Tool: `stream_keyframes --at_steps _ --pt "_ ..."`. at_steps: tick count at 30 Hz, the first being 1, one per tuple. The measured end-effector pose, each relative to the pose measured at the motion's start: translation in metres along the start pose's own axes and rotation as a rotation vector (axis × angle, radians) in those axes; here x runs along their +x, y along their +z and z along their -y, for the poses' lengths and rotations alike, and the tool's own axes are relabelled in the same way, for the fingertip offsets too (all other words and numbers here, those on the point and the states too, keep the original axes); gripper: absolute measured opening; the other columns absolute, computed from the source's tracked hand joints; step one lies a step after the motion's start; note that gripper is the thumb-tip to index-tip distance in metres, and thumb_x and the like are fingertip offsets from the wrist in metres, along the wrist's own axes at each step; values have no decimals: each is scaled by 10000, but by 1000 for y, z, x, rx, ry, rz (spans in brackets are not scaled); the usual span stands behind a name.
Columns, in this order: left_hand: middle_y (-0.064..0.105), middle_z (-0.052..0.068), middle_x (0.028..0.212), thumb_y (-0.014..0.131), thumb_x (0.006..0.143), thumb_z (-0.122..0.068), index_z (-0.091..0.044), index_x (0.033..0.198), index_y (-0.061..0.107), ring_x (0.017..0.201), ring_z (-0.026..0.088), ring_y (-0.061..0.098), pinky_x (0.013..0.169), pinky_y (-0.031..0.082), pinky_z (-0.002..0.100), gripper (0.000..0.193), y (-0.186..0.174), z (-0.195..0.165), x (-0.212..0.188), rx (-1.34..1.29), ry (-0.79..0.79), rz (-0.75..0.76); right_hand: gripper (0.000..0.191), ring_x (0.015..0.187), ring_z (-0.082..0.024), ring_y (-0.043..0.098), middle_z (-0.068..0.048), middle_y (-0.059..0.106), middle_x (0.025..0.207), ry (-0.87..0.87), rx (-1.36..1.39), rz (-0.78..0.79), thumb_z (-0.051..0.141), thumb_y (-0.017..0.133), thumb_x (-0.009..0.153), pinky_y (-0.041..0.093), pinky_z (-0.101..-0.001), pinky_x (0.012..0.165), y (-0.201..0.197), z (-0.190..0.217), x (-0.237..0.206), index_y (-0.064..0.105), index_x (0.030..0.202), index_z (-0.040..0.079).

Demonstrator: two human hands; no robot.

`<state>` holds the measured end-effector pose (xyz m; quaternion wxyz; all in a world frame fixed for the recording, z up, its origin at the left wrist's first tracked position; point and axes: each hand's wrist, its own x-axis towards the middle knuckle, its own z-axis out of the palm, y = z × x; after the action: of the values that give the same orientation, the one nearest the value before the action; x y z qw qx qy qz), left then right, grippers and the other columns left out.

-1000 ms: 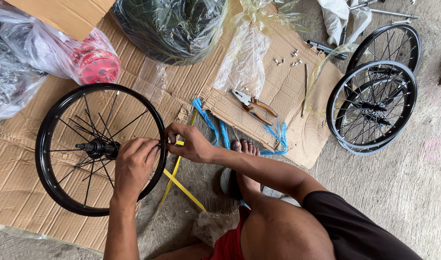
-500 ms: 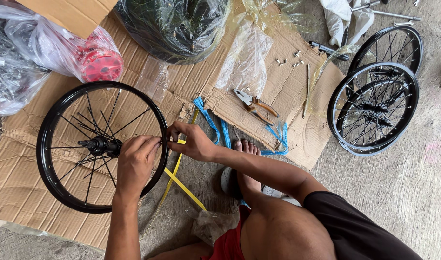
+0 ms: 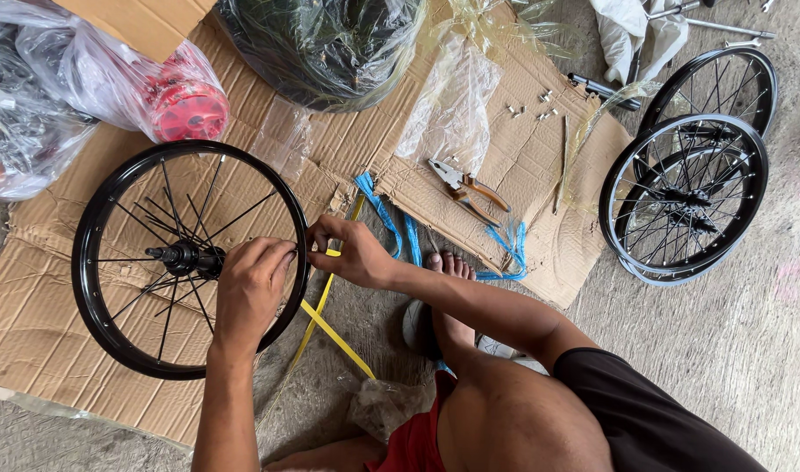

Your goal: The person sits on the floor and laces a bicycle wheel by inserting spokes into the hub and rim. They use pliers to cut and bend the spoke ends, then thread and tighten the spokes by hand to secure the wheel structure.

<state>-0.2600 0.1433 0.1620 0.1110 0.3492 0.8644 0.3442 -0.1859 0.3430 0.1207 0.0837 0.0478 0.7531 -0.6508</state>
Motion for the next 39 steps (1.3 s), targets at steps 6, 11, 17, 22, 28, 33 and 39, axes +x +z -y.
stream_keyframes --at_steps 6,11,17,22,28,33,39 --pt "722 120 1041 725 914 -49 -20 1085 732 967 318 685 899 521 441 174 7 7 0 -24 26 -18 273 987 -188 661 -92 671 1000 55 -76 -50 84 812 859 568 -375 884 5 -35 -4 606 1034 43" --pt "672 144 1060 748 907 -42 -13 1119 729 1024 355 638 914 502 463 215 14 25 -20 -98 -65 23 314 889 -182 691 -65 717 962 20 -324 -42 40 886 772 553 -340 794 11 -62 -5 695 1020 62" --pt "715 62 1068 813 873 -52 -42 1112 741 1012 226 688 984 511 427 250 30 39 -31 -33 60 -100 259 1045 -133 614 -79 644 1111 -16 274 45 -115 714 966 546 -292 965 14 -39 -8 501 1010 24" --pt "723 57 1023 817 892 -23 -38 1106 761 974 209 696 979 523 416 222 33 44 -34 -93 57 -129 262 1046 -115 614 -94 663 1150 1 233 54 -91 719 995 537 -267 980 18 -21 -4 492 1003 41" --pt "719 72 965 835 867 -45 -18 1074 766 923 234 695 931 533 421 220 36 49 -41 -92 73 -160 279 1037 -120 605 -82 636 1113 -11 209 61 -84 746 1006 526 -266 981 20 -27 -6 494 1026 34" --pt "723 44 975 825 917 -63 -55 1080 773 935 192 686 963 524 394 171 48 55 -37 -55 84 -193 291 979 -110 616 -74 625 1091 -40 147 87 -59 763 1037 545 -255 923 18 -27 -4 489 1025 38" --pt "723 44 988 828 915 -69 -52 1075 773 964 195 685 967 510 397 170 46 55 -40 -68 99 -215 285 1006 -116 617 -81 624 1114 -18 178 80 -45 768 1034 525 -260 945 18 -27 -6 494 1034 33"
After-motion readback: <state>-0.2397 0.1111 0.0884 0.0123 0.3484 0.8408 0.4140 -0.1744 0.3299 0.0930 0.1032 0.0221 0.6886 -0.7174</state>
